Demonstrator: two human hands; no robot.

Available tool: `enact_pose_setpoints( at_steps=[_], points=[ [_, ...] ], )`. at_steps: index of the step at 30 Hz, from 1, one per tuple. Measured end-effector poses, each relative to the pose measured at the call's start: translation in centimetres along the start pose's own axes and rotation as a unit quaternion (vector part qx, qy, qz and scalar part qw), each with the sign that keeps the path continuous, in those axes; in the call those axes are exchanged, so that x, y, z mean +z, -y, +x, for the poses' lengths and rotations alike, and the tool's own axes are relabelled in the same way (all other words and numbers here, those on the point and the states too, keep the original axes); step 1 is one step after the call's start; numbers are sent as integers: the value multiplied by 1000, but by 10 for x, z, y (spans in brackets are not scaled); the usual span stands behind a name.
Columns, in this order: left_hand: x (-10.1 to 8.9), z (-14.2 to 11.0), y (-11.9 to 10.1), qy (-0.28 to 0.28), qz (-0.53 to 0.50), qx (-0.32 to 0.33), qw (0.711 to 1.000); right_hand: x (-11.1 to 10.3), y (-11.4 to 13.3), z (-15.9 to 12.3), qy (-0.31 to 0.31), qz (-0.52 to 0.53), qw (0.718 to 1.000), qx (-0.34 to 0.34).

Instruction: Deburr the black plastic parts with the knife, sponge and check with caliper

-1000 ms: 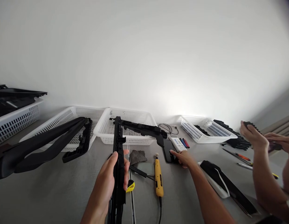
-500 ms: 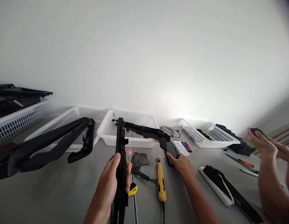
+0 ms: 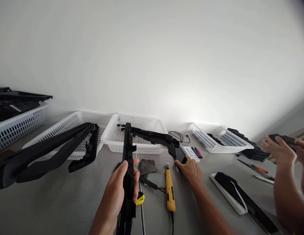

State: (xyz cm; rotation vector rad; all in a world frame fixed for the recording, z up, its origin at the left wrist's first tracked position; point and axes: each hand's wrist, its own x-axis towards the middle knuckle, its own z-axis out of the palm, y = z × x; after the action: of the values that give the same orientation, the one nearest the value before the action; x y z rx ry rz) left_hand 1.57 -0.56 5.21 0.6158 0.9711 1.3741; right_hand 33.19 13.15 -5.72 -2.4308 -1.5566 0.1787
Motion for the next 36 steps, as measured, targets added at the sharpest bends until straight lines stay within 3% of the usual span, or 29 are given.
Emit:
enact_pose_setpoints(
  at_steps=[6,11,16,20,26,36],
  points=[
    [-1,-1,0,-3,-4,-4,1000,10,-11,-12,-108,-18,988,-107],
    [4,-2,-3,-7,3,5,1000,17,-13,-13,-138,-8,983,-119],
    [5,-1,-3,-14,1,7,1000,15,-14,-18,-126,-15,986,-105],
    [1,1,2,-3,-8,8,1000,14,-18,-20,-166,12,981,-98],
    [-1,5,5,-5,-13,1,1000,20,-19,-22,-125,14,988,-93],
    [-3,0,1,-8,-3,2,1000,24,-21,-18,-111,14,988,-102]
  ],
)
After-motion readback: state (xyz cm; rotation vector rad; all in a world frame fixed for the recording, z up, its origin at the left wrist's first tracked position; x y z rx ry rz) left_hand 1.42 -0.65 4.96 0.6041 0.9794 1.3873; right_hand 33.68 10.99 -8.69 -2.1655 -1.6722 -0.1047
